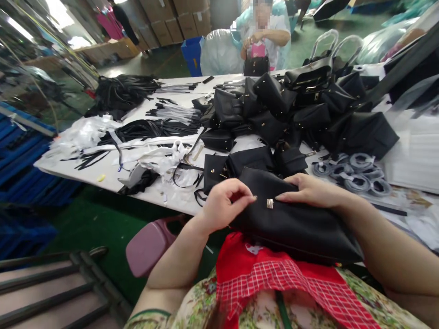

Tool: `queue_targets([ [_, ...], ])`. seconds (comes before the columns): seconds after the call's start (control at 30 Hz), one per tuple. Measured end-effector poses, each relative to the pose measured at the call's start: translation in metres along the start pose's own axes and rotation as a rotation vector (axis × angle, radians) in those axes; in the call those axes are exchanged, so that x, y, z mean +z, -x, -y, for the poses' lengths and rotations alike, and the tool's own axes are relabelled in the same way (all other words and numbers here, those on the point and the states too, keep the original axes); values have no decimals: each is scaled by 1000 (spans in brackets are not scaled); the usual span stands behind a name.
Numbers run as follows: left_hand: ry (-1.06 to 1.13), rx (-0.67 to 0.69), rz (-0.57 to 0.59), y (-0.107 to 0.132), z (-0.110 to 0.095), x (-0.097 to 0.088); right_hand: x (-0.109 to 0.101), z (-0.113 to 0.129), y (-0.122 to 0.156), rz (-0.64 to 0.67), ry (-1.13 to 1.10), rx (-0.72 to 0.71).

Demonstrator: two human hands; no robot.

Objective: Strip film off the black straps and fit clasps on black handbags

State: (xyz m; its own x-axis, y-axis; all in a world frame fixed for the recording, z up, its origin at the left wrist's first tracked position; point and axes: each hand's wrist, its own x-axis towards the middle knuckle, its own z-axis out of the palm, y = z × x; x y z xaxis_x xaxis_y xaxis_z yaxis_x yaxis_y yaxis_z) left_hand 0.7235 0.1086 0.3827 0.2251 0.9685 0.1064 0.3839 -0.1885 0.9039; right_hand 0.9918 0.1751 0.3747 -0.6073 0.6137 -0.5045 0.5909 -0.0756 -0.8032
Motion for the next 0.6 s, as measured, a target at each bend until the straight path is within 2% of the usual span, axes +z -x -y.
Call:
queue_targets([
  [0.03,13,-8,116,5,-8,8,3,3,3,-26,43,-21],
  [0.1,42,-17,221,11,-17,19,10,10,9,-66,137,-69],
  [0.27,29,-8,270,9,-17,27,22,22,19,-160,295,-153],
  [0.47,18,-148,252,6,-12,33,29,20,17,-239,483,-174],
  [0.6,16,-172,364,3,-12,31,35,19,17,-266,588,-187],
])
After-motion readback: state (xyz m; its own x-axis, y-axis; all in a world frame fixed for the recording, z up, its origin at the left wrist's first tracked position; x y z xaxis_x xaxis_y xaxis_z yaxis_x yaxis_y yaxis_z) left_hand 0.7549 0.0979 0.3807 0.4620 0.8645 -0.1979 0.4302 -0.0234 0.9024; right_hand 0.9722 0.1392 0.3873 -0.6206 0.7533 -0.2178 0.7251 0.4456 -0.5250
